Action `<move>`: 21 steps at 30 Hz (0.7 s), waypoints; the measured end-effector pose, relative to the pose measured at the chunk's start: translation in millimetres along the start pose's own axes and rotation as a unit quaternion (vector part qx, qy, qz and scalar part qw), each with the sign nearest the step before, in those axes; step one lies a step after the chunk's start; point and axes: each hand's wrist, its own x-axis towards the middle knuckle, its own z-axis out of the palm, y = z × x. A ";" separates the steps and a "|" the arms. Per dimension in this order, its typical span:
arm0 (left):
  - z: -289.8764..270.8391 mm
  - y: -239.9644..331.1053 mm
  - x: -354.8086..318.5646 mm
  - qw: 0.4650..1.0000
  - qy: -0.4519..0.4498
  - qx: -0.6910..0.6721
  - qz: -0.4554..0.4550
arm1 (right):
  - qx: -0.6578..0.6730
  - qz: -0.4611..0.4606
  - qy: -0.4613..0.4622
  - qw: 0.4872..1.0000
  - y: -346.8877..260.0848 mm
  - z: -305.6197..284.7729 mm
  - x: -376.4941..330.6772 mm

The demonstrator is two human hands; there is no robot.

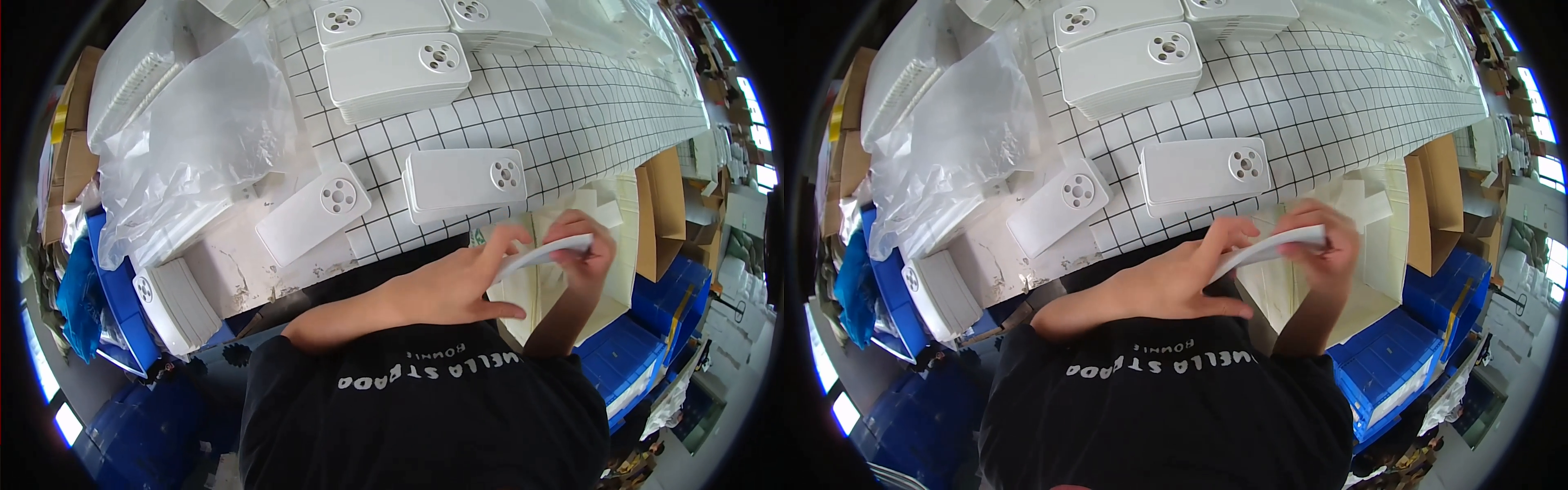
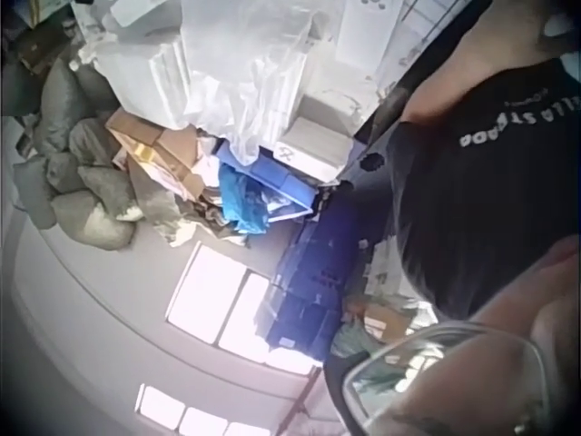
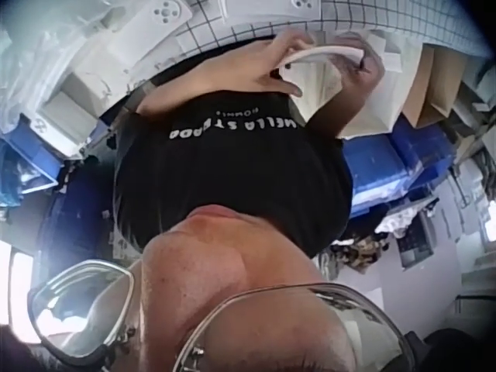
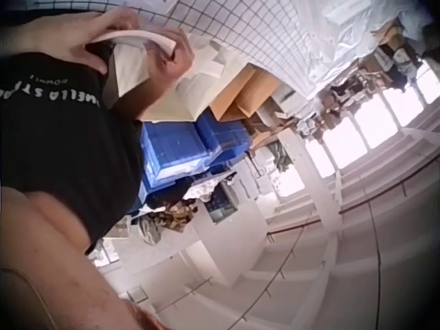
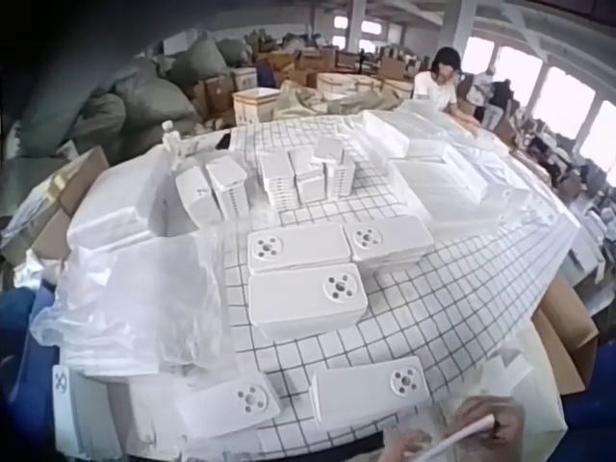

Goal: Organizing and placing small white plastic components into packaging boxes and trays.

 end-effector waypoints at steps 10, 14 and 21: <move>-103.9 -18.3 -111.4 0.774 0.300 0.544 -0.123 | -0.338 0.269 0.418 0.799 87.7 -68.1 -111.0; -105.1 -24.3 -112.8 0.779 0.300 0.537 -0.123 | -0.277 0.078 0.083 0.954 29.7 3.3 16.2; -101.6 -17.2 -121.4 0.775 0.344 0.523 -0.088 | -0.330 0.039 -0.199 0.922 26.5 48.9 101.5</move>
